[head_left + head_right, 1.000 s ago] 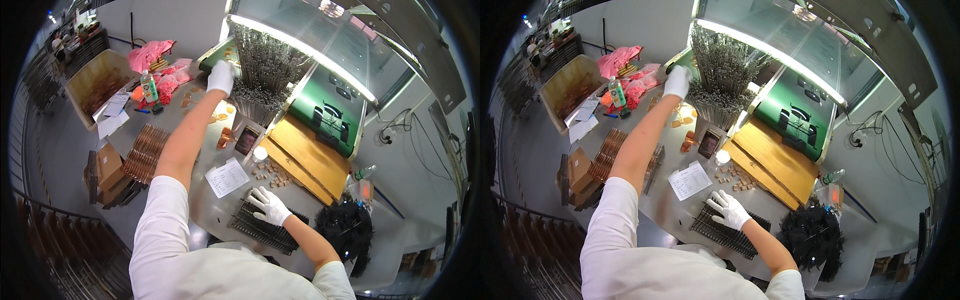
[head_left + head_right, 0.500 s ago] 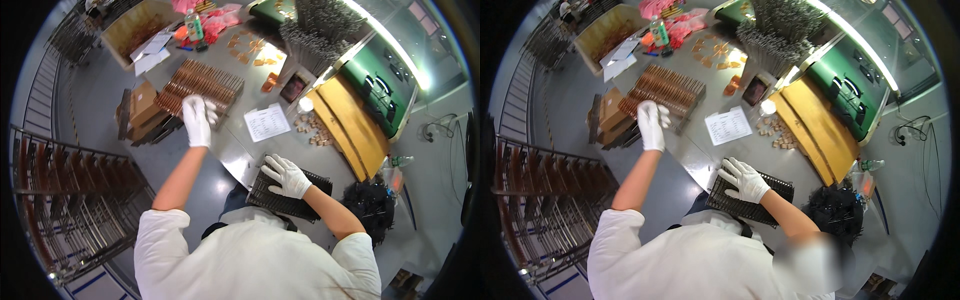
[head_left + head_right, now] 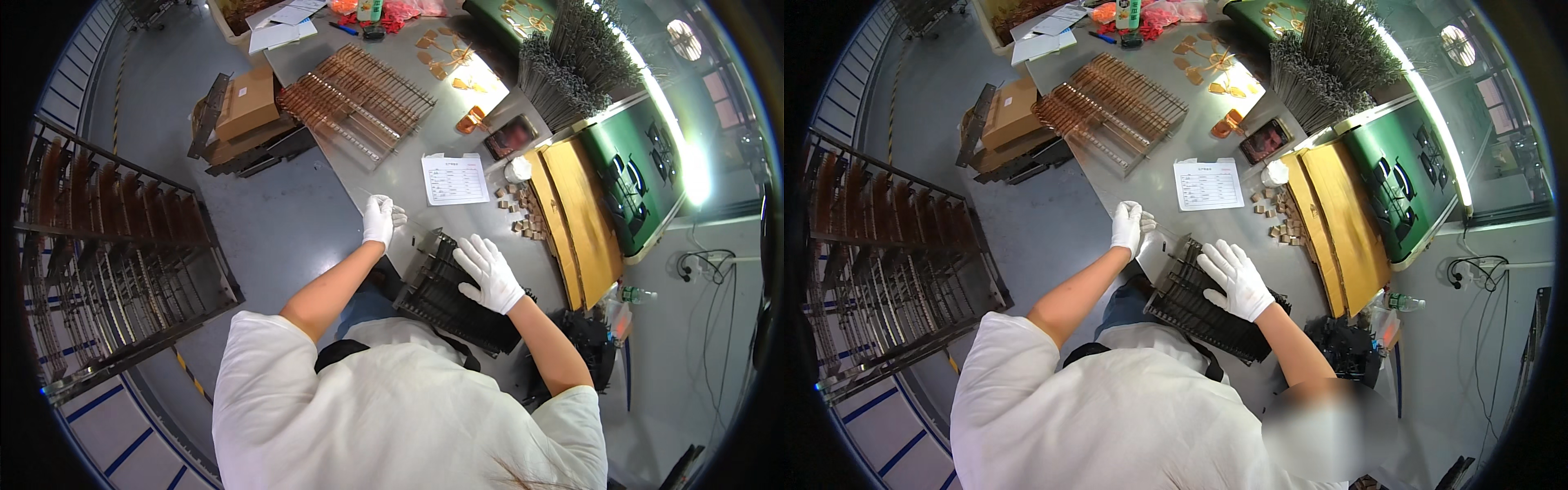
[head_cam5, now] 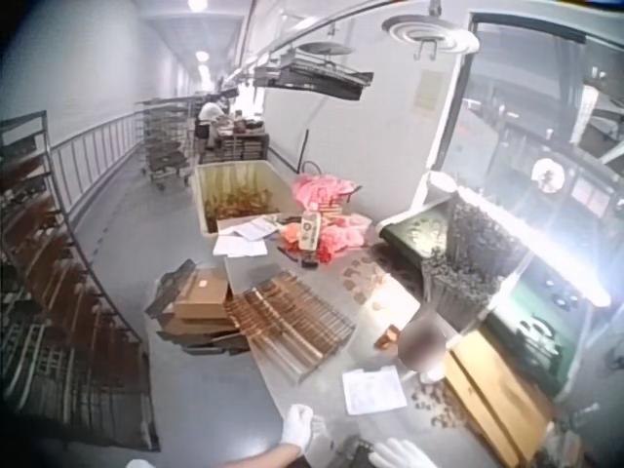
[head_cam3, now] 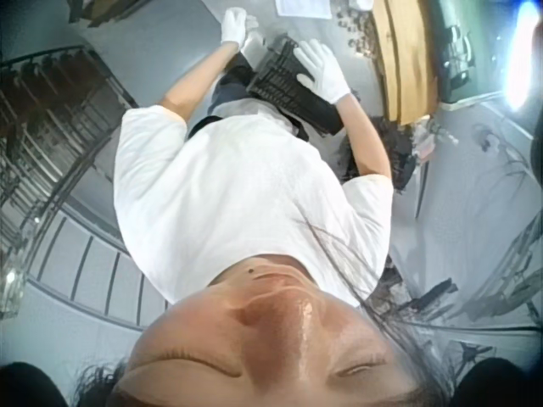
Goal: The person assembles small decorative items by inserting black plastic pieces into metal wire racks. They repeatedly pick up the black pieces, align them, and press them into the slots of the racks, then place the completed racks aside.
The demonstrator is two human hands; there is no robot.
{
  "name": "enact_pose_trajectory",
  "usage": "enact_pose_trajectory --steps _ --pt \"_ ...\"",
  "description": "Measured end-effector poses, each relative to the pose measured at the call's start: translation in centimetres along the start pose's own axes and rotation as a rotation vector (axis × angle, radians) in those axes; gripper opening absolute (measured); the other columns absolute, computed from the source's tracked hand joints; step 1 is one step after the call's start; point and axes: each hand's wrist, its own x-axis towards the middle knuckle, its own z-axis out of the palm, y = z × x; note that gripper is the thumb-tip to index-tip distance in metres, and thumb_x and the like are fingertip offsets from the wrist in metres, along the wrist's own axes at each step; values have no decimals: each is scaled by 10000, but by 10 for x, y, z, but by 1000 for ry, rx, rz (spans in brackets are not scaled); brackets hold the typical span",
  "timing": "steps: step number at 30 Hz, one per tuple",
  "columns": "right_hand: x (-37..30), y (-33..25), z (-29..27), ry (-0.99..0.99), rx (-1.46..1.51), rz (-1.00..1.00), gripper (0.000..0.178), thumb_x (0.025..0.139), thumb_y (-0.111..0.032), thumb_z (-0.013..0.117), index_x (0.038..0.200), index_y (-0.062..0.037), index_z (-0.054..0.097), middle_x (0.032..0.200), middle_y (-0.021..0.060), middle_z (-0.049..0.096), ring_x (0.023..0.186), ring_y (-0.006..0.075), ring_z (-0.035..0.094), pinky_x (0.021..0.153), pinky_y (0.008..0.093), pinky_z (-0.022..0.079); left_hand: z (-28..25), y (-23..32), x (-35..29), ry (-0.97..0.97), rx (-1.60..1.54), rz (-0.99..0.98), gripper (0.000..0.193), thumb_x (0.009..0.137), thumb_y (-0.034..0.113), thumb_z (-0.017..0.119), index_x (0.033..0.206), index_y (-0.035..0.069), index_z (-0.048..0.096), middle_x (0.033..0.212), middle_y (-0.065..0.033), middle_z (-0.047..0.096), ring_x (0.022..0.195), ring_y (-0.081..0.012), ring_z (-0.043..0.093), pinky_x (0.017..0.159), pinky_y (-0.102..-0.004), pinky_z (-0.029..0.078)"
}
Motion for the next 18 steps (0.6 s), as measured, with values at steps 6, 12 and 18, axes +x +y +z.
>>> enact_pose_trajectory --steps 6,12,18 --pt "5 -2 15 -33 -37 8 720 865 -386 716 1488 -85 516 1560 163 474 1416 416 437 1185 550 330 -1 3 3 4 -18 -57 82 1101 157 488 1130 89 451 907 -165 673 659 -206 670 625 -338 603" --pt "5 2 19 -19 -7 14 701 877 -401 701 1492 -118 520 1580 154 459 1422 414 438 1182 557 338 -7 3 10 -77 49 -46 74 1104 153 477 1129 85 458 932 -160 676 678 -196 675 648 -326 612" --pt "5 2 18 -18 -10 9 686 877 -412 698 1486 -151 521 1558 153 473 1418 408 445 1173 561 354 -2 9 6 -64 36 -68 67 1103 138 471 1133 79 462 936 -156 677 684 -189 678 651 -323 613"
